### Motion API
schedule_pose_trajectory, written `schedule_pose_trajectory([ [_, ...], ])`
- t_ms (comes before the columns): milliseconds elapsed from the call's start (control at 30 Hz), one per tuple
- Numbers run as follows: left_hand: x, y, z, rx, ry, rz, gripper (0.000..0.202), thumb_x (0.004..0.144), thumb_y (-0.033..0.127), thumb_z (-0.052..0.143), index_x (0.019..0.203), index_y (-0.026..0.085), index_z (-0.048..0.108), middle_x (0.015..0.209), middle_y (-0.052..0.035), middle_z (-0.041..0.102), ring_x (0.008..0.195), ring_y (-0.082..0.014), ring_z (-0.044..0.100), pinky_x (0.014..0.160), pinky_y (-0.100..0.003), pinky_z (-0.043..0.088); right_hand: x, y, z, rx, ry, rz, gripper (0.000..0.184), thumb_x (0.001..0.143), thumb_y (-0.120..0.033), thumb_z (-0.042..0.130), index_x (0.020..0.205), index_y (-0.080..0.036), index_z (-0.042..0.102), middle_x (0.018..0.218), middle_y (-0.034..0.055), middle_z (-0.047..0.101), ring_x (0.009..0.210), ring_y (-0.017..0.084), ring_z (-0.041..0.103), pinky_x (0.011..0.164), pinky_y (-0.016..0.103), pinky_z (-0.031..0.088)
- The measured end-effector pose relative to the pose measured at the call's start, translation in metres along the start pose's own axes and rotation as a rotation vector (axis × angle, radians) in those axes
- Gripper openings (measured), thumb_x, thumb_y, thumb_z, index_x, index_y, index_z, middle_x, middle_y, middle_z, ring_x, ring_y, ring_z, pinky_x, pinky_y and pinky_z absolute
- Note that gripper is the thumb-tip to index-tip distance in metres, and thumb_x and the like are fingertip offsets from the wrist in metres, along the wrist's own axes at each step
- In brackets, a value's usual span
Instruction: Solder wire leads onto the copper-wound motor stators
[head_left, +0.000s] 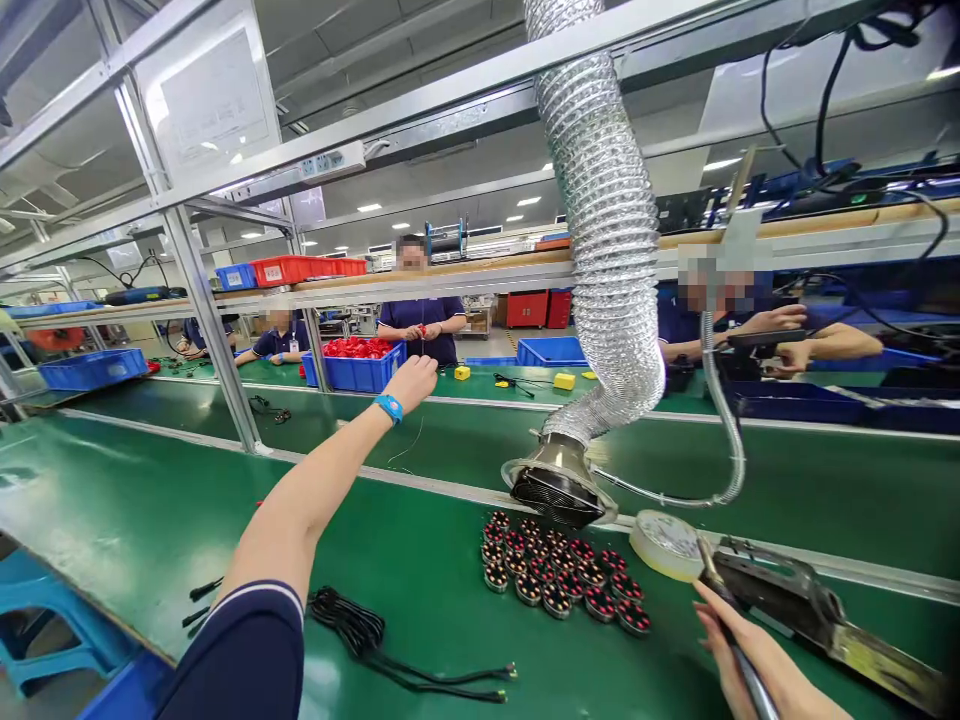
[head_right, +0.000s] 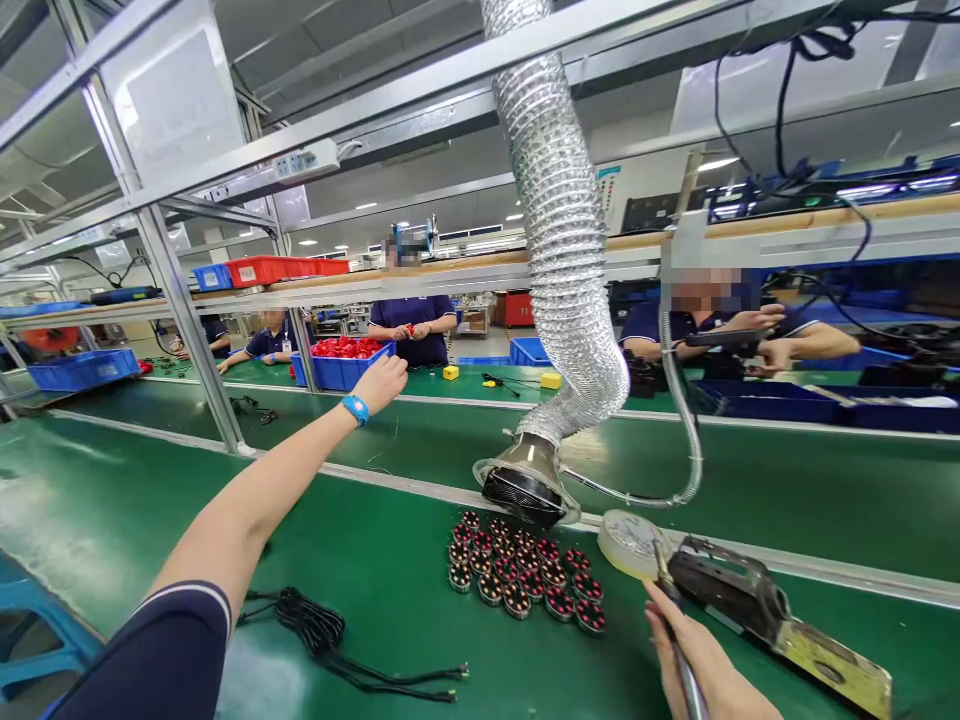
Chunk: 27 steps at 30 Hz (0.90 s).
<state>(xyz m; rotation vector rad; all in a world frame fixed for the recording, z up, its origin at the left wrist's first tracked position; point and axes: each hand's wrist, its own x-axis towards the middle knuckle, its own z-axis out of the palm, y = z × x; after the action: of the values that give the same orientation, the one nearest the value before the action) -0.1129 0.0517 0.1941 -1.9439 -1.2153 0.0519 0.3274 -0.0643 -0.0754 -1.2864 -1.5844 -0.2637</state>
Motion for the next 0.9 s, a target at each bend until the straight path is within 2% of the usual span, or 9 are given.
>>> schedule_pose_trajectory([
  [133,-0.022,0.005,-0.023,0.048,0.092,0.011,0.032,0.099,0.006,0.035,0.096,0.007,0.067,0.106,-0.0201,0.062,0.1,-0.0293,0.056,0.086,-0.044,0.039,-0.005,0.007,0.0,-0.018,-0.05,-0.06,0.049,0.098,-0.049,0.045,0.127,-0.018,0.069,0.112,0.0096,0.078,0.082,0.026,0.078,0.06,0.03,0.056],
  [267,-0.06,0.017,-0.048,0.136,0.151,0.072,0.03,0.099,0.006,0.038,0.096,0.009,0.068,0.107,-0.018,0.064,0.098,-0.0269,0.059,0.085,-0.042,0.044,-0.007,0.006,0.001,0.013,-0.028,-0.059,0.049,0.1,-0.049,0.043,0.13,-0.018,0.067,0.115,0.0101,0.077,0.085,0.025,0.078,0.067,0.03,0.057],
  [400,-0.105,0.031,-0.073,0.173,0.183,0.097,0.026,0.099,0.01,0.043,0.107,0.01,0.068,0.125,-0.017,0.064,0.113,-0.0265,0.06,0.099,-0.043,0.045,-0.008,0.005,-0.001,0.037,-0.013,-0.032,0.048,0.101,-0.048,0.045,0.13,-0.018,0.067,0.111,0.0094,0.078,0.08,0.024,0.077,0.068,0.03,0.055],
  [467,-0.129,0.045,-0.084,0.143,0.225,0.125,0.024,0.1,0.014,0.047,0.111,0.012,0.068,0.13,-0.0158,0.064,0.121,-0.0266,0.059,0.106,-0.044,0.044,-0.009,0.005,-0.002,0.03,-0.009,-0.012,0.046,0.101,-0.046,0.048,0.131,-0.018,0.068,0.109,0.0096,0.078,0.079,0.024,0.077,0.066,0.03,0.054],
  [533,-0.152,0.066,-0.095,0.081,0.266,0.168,0.023,0.1,0.019,0.052,0.117,0.013,0.067,0.132,-0.0152,0.065,0.125,-0.0264,0.058,0.11,-0.044,0.043,-0.009,0.005,-0.003,0.031,0.002,-0.011,0.043,0.101,-0.043,0.049,0.13,-0.017,0.068,0.108,0.0106,0.078,0.079,0.024,0.076,0.066,0.03,0.053],
  [633,-0.183,0.11,-0.109,-0.034,0.294,0.25,0.028,0.099,0.024,0.058,0.125,0.013,0.065,0.129,-0.0129,0.068,0.126,-0.025,0.059,0.113,-0.042,0.042,-0.008,0.004,-0.003,0.025,-0.002,-0.012,0.039,0.101,-0.038,0.052,0.128,-0.016,0.069,0.108,0.0111,0.078,0.082,0.023,0.075,0.072,0.03,0.053],
  [700,-0.201,0.142,-0.113,-0.13,0.318,0.289,0.028,0.099,0.025,0.06,0.124,0.014,0.065,0.122,-0.0104,0.071,0.122,-0.023,0.062,0.113,-0.04,0.043,-0.006,0.003,-0.003,-0.057,0.017,-0.012,0.035,0.1,-0.037,0.054,0.121,-0.016,0.073,0.104,0.0107,0.077,0.079,0.021,0.073,0.067,0.028,0.051],
  [800,-0.22,0.184,-0.111,-0.283,0.319,0.307,0.028,0.098,0.025,0.062,0.122,0.011,0.065,0.104,-0.0081,0.075,0.107,-0.0211,0.067,0.109,-0.039,0.046,-0.006,0.003,-0.004,-0.158,0.027,-0.026,0.031,0.1,-0.035,0.055,0.111,-0.016,0.076,0.093,0.0106,0.074,0.07,0.017,0.068,0.061,0.026,0.047],
  [900,-0.223,0.216,-0.097,-0.422,0.25,0.274,0.025,0.099,0.023,0.059,0.119,0.009,0.063,0.084,-0.0055,0.071,0.083,-0.0193,0.068,0.096,-0.041,0.051,-0.009,-0.001,-0.007,-0.166,0.018,-0.063,0.028,0.099,-0.031,0.053,0.106,-0.016,0.076,0.088,0.0101,0.069,0.068,0.017,0.064,0.063,0.026,0.049],
])
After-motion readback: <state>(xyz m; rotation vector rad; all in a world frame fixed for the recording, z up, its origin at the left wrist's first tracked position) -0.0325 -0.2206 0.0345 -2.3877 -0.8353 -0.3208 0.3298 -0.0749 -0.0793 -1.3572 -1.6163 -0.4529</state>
